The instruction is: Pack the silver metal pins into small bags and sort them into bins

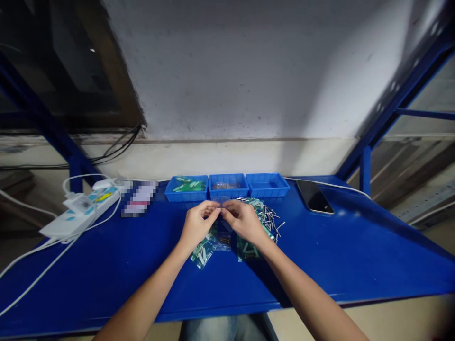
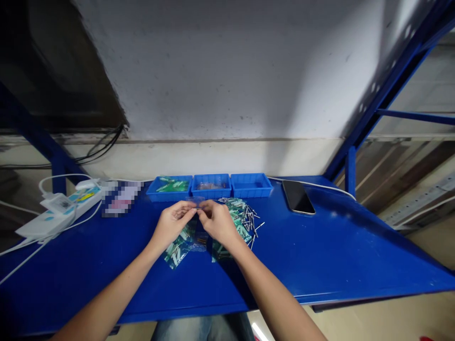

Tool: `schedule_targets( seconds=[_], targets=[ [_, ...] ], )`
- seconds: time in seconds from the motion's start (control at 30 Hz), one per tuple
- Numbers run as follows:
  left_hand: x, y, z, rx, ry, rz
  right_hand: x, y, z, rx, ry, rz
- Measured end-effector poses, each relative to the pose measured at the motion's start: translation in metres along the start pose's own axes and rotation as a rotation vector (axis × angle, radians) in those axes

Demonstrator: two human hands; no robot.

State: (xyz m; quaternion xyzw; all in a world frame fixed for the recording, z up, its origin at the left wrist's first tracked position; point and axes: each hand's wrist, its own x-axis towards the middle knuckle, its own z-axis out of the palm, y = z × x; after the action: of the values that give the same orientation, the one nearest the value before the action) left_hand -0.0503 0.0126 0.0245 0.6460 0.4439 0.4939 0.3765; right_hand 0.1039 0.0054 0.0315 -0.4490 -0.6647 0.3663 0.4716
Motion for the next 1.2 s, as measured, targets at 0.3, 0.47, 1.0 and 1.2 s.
schedule_targets(
  seconds=[0.3, 0.47, 1.0, 1.2],
  targets=[
    [0.0, -0.007, 0.0, 0.092, -0.02, 0.015, -0.002, -0.004, -0.003, -0.378, -0.002, -0.145],
    [0.002, -0.002, -0.002, 0.077, 0.005, 0.076, 0.001, 0.003, -0.004, -0.298, 0.034, -0.097],
    [0.0, 0.008, -0.004, 0.132, 0.182, 0.16, 0.004, -0.003, -0.012, -0.164, 0.274, -0.1],
    [0.0, 0.011, -0.001, -0.314, -0.076, -0.265, -0.003, -0.004, -0.005, -0.316, 0.192, -0.292]
  ],
)
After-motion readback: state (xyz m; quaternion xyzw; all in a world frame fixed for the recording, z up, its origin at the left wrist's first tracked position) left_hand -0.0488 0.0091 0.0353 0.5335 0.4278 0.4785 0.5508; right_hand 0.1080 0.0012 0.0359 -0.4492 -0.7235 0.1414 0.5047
